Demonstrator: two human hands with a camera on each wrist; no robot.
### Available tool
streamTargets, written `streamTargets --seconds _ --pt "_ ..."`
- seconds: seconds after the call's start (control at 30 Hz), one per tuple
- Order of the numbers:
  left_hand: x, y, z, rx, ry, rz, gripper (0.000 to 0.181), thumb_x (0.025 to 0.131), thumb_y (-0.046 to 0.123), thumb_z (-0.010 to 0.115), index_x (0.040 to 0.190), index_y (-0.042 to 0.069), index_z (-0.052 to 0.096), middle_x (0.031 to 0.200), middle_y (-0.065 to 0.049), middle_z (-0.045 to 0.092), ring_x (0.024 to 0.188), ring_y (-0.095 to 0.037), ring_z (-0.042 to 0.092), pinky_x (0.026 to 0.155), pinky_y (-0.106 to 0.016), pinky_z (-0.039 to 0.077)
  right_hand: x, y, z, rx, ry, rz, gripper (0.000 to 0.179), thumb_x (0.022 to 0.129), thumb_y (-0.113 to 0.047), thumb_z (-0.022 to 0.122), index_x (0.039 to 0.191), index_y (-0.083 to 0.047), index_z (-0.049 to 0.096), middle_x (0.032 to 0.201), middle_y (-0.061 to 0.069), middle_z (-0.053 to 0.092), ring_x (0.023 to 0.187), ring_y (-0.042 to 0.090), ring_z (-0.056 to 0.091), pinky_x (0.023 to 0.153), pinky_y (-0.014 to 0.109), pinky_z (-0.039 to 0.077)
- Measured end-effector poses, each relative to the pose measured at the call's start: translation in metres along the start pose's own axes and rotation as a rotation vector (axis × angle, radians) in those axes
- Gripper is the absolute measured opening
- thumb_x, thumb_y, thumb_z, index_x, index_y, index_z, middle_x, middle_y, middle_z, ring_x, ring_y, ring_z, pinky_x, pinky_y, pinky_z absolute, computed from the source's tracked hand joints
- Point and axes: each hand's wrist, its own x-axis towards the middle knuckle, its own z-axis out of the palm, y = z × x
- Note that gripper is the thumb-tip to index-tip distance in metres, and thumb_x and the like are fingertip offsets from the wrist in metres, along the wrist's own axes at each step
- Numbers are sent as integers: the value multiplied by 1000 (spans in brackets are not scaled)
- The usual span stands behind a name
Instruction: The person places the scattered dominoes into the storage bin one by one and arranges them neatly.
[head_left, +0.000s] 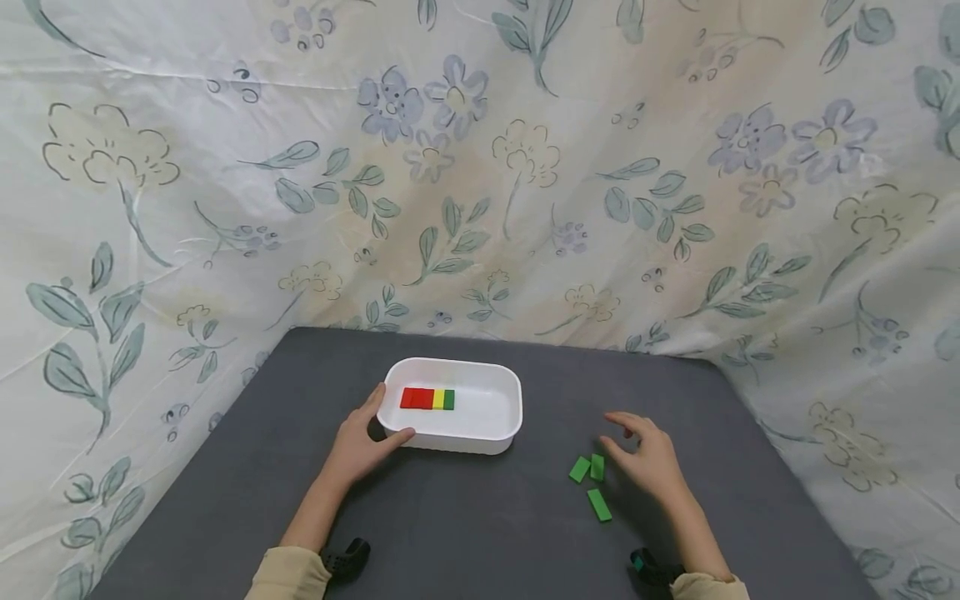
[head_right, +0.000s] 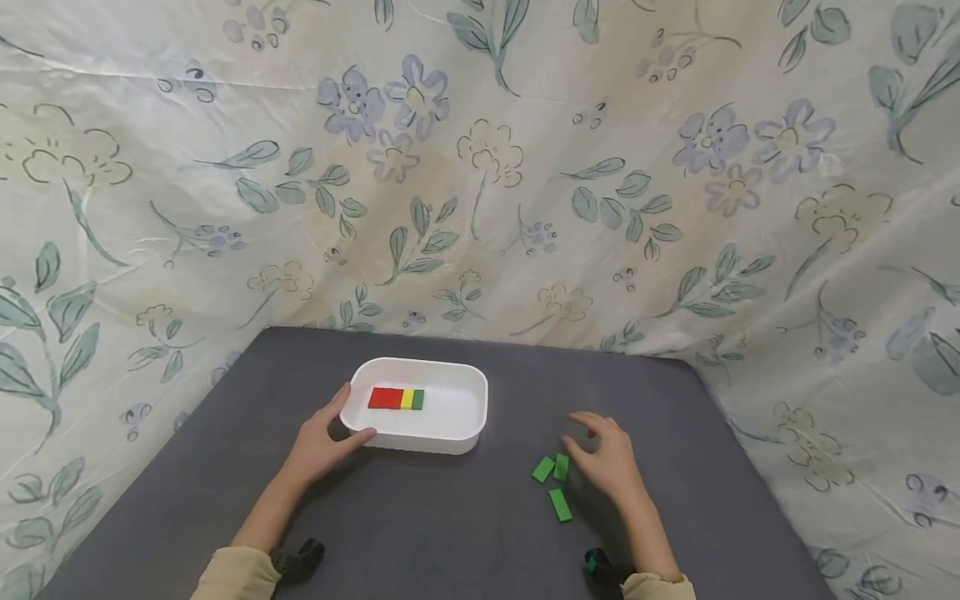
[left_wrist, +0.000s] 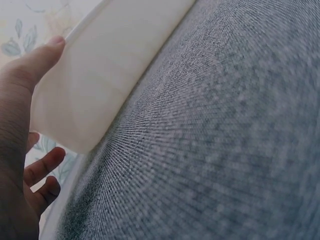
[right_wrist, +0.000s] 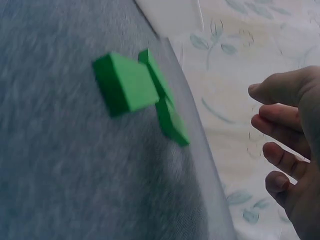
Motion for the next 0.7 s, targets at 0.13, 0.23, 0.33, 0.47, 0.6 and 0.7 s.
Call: streamTargets --seconds 0.13,0.23,0.33,0.47,0.6,0.7 --pt "1 -2 0 -8 -3 -3 112 86 61 80 169 11 24 174 -13 28 155 -45 35 117 -72 34 -7 8 0 -2 -44 10 35 89 -11 85 123 -5 78 113 13 76 83 23 59 63 30 41" --pt "1 -3 -1 -9 -11 -3 112 86 61 80 170 11 24 174 -12 27 156 -45 33 118 -72 33 -13 15 0 -11 -109 42 33 89 -16 86 121 -9 80 121 9 77 88 20 63 69 33 48" --pt "2 -2 -2 -4 -22 -4 112 86 61 80 170 12 23 174 -12 27 156 -45 32 118 -71 33 -18 22 1 -27 -175 64 36 90 -24 87 123 -11 79 125 8 76 98 25 67 77 43 56" --pt "2 -2 -2 -9 -27 -11 113 86 60 81 170 13 23 175 -10 27 156 -44 33 117 -72 34 -19 28 2 -9 -236 55 45 89 -35 88 126 -11 78 128 10 75 113 35 68 89 55 58" --pt "2 -2 -2 -12 -25 -10 113 86 60 81 170 15 22 175 -10 27 156 -44 33 117 -72 34 -19 33 3 21 -270 40 48 85 -37 90 126 -13 78 128 8 75 109 31 70 89 50 59" --pt "2 -2 -2 -1 -24 4 113 86 61 80 170 13 22 174 -13 27 157 -45 31 119 -73 29 -20 37 5 21 -279 43 47 83 -33 93 124 -16 79 125 4 76 99 19 70 83 40 58"
